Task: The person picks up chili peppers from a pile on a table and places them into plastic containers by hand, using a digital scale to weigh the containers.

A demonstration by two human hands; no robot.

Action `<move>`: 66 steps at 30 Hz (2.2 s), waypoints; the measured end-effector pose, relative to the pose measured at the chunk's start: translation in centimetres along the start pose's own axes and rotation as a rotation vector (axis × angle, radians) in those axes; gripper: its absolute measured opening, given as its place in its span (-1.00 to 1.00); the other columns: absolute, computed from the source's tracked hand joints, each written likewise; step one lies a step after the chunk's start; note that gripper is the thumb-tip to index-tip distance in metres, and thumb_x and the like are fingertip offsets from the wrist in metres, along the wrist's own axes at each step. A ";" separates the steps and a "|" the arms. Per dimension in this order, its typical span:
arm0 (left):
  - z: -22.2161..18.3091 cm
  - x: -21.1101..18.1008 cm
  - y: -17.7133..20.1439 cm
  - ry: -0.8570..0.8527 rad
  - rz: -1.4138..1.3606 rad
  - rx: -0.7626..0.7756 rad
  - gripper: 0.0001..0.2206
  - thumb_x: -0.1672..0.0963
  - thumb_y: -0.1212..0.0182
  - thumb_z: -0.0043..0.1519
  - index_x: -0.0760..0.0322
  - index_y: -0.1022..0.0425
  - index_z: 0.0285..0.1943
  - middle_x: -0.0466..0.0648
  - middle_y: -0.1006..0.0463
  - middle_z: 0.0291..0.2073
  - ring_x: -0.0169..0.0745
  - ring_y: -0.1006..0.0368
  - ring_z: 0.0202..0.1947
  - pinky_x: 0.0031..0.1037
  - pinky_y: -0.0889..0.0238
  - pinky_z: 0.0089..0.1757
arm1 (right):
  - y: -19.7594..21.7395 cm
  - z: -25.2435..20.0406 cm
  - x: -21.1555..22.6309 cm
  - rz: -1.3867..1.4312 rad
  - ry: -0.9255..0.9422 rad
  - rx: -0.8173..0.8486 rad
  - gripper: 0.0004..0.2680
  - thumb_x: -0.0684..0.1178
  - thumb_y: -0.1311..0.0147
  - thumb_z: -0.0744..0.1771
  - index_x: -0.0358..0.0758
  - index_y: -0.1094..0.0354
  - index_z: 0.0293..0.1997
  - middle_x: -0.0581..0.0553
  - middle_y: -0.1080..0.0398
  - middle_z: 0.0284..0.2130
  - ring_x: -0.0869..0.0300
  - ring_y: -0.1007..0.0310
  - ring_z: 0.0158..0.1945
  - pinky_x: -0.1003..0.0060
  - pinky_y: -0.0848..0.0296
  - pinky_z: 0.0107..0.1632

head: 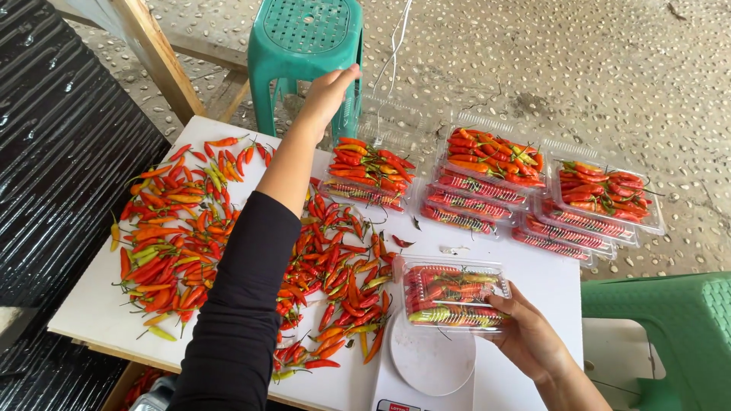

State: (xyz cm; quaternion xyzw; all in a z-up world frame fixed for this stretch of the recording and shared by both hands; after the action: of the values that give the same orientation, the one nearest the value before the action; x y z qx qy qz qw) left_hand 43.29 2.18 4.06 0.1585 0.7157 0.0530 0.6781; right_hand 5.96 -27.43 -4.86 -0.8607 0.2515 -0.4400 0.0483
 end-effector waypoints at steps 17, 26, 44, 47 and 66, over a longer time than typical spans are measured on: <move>-10.1 -1.6 -1.4 -0.616 0.700 -0.063 -0.92 0.06 -0.29 0.21 -0.08 -0.50 -0.18 -0.30 -0.62 -0.19 -0.14 -0.47 -0.01 -0.05 0.00 0.05 | -4.8 -1.7 2.8 -0.062 0.169 0.253 -0.66 -0.03 0.07 0.34 -0.36 -0.16 0.23 -0.29 -0.41 -0.11 0.04 -0.51 -0.16 0.18 -0.56 -0.21; -17.1 -1.6 -5.5 -0.846 1.071 -0.017 -0.69 0.23 -0.16 0.23 0.01 -0.54 0.12 -0.10 -0.51 0.11 -0.15 -0.26 0.23 -0.03 -0.02 0.14 | -13.3 6.6 10.6 0.129 0.362 0.256 -0.68 0.05 -0.02 0.38 -0.30 -0.17 0.21 -0.34 -0.25 0.01 -0.19 -0.50 0.00 -0.11 -0.61 -0.06; -18.3 3.0 -8.0 -1.159 1.092 -0.456 -0.35 0.11 -0.21 0.07 0.05 -0.21 0.43 0.10 -0.42 0.10 0.00 -0.35 0.13 -0.21 -0.11 0.02 | -21.2 15.4 9.3 0.204 0.460 0.161 -0.60 -0.06 -0.14 0.37 -0.29 0.08 0.23 -0.52 -0.08 0.11 -0.46 -0.40 0.08 -0.49 -0.54 -0.06; -18.2 3.5 -8.4 -1.146 1.082 -0.437 -0.37 0.10 -0.25 0.04 0.10 -0.26 0.39 0.09 -0.42 0.11 0.01 -0.33 0.15 -0.18 -0.09 0.06 | -21.6 15.7 8.8 0.200 0.448 0.176 -0.61 -0.04 -0.12 0.38 -0.29 0.05 0.24 -0.49 -0.09 0.11 -0.45 -0.38 0.10 -0.46 -0.51 -0.01; -12.9 4.9 3.5 -0.372 -0.125 -0.269 -0.70 0.13 0.10 0.38 0.48 -0.29 0.20 0.33 -0.43 0.02 0.32 -0.40 0.12 -0.04 -0.21 0.12 | -18.3 17.9 6.2 0.345 0.395 0.109 -0.66 -0.06 -0.10 0.39 -0.20 0.05 0.19 -0.42 -0.03 0.10 -0.40 -0.31 0.14 -0.38 -0.48 0.12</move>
State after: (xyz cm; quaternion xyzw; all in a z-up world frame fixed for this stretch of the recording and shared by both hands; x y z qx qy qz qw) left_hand 30.92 8.73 1.39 0.0289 0.5734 0.0758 0.8153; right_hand 30.13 -16.95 -5.67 -0.6988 0.3748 -0.5976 0.1189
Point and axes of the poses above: each hand's wrist, its own z-axis towards the middle knuckle, its own y-axis out of the back of the hand, x = y × z, the point moved 9 cm from there along z, towards the middle knuckle
